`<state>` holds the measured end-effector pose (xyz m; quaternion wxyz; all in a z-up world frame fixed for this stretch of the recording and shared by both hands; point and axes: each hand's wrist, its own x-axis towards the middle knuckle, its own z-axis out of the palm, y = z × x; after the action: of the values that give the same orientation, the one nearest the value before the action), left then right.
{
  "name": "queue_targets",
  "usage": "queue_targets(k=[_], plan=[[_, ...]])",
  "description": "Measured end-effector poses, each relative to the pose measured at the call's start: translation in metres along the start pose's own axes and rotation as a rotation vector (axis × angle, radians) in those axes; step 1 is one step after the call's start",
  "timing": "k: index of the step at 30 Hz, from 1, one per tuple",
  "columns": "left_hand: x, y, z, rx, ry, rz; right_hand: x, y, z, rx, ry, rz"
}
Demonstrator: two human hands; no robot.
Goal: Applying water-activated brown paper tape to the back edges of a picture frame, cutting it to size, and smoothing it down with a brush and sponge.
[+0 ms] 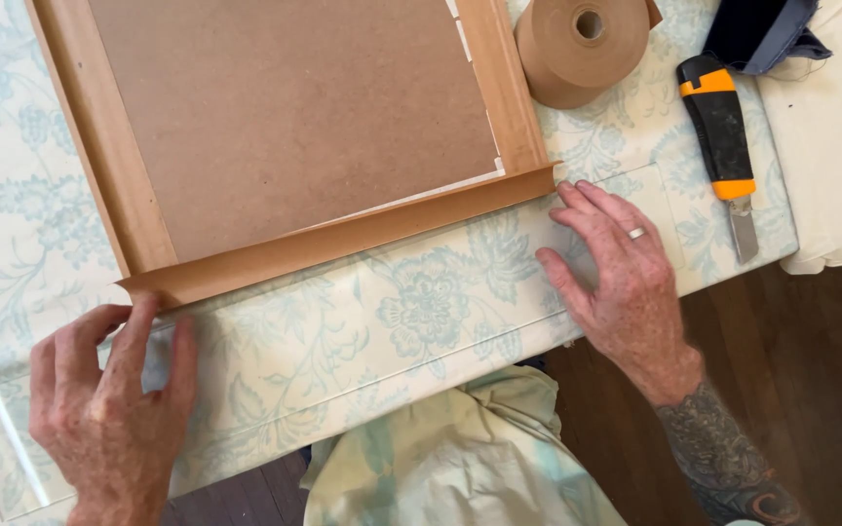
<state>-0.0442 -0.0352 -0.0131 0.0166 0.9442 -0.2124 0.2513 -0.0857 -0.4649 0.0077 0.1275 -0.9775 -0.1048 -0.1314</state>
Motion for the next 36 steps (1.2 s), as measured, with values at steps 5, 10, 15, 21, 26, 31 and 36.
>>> queue_targets(k=[5, 10, 15, 21, 26, 31, 36], plan=[[0.002, 0.002, -0.003, -0.045, -0.039, -0.046, 0.002, -0.006, 0.004, 0.062, -0.079, -0.023], [0.01, -0.004, -0.003, -0.024, -0.127, -0.054, 0.016, 0.002, 0.012, 0.078, -0.091, 0.025], [0.018, -0.014, 0.001, 0.077, -0.166, -0.035, 0.035, 0.016, 0.016, 0.091, -0.09, 0.043], [0.043, -0.021, -0.004, -0.188, -0.139, -0.166, 0.057, 0.012, -0.002, 0.326, 0.076, 0.2], [0.074, -0.037, 0.018, -0.451, -0.024, -0.312, 0.097, 0.028, 0.018, 0.222, 0.318, 0.017], [0.085, -0.044, 0.062, -0.215, -0.082, -0.394, 0.126, 0.041, 0.037, -0.191, 0.338, -0.068], [0.084, -0.041, 0.073, -0.13, -0.046, -0.345, 0.121, 0.045, 0.039, -0.124, 0.194, 0.013]])
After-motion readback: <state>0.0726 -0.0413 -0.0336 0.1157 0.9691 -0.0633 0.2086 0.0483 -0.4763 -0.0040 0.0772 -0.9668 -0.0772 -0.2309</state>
